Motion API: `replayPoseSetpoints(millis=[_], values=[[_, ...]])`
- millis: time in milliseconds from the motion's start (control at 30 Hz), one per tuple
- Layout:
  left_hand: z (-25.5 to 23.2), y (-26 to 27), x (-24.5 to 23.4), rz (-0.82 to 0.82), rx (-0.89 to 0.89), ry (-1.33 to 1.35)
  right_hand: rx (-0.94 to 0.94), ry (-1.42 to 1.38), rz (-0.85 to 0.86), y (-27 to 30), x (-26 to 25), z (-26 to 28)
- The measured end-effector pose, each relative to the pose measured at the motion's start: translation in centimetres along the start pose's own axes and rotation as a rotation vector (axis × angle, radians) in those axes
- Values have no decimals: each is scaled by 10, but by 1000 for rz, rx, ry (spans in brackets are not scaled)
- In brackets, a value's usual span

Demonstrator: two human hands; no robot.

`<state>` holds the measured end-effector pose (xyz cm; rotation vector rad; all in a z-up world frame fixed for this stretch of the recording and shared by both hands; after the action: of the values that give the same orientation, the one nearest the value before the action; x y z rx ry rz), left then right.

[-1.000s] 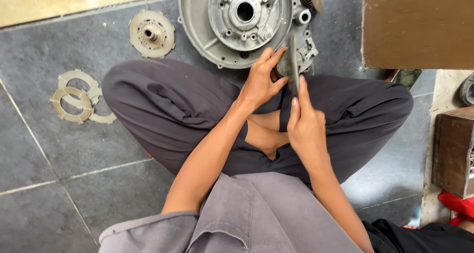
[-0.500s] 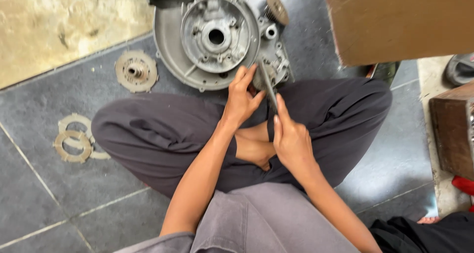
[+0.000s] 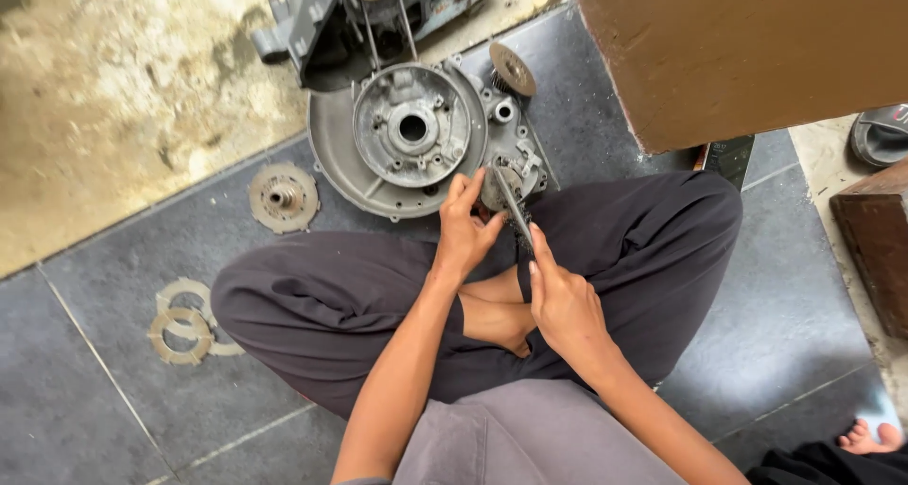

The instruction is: The person is cleaning various motorcycle engine components, primarily using a wire brush to scrub a small gear and a metal rod to scrape at parts.

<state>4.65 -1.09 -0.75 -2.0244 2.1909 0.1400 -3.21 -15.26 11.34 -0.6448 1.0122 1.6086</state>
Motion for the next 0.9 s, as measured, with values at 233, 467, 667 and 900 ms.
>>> replayPoseSetpoints(millis=[233, 467, 667, 900], values=[[18, 5, 8, -65, 22, 16, 79, 30, 98, -37, 1, 11], [22, 5, 7, -63, -5, 52, 132, 58, 124, 7, -7, 2], [22, 4, 5, -84, -17, 55, 73, 85, 148, -37, 1, 13], [19, 2, 5, -93, 2, 90, 71, 29, 138, -4, -14, 6]])
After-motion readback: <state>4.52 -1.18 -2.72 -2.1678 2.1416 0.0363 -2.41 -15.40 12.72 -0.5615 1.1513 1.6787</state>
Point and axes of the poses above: each hand's wrist, its own y-axis away from the middle knuckle, its own x-axis out of the palm, z = x × y, the point moved 4 cm from there along -y, towards the middle knuckle, and after that the axes turned 1 degree about -x, right-handed, at the moved point
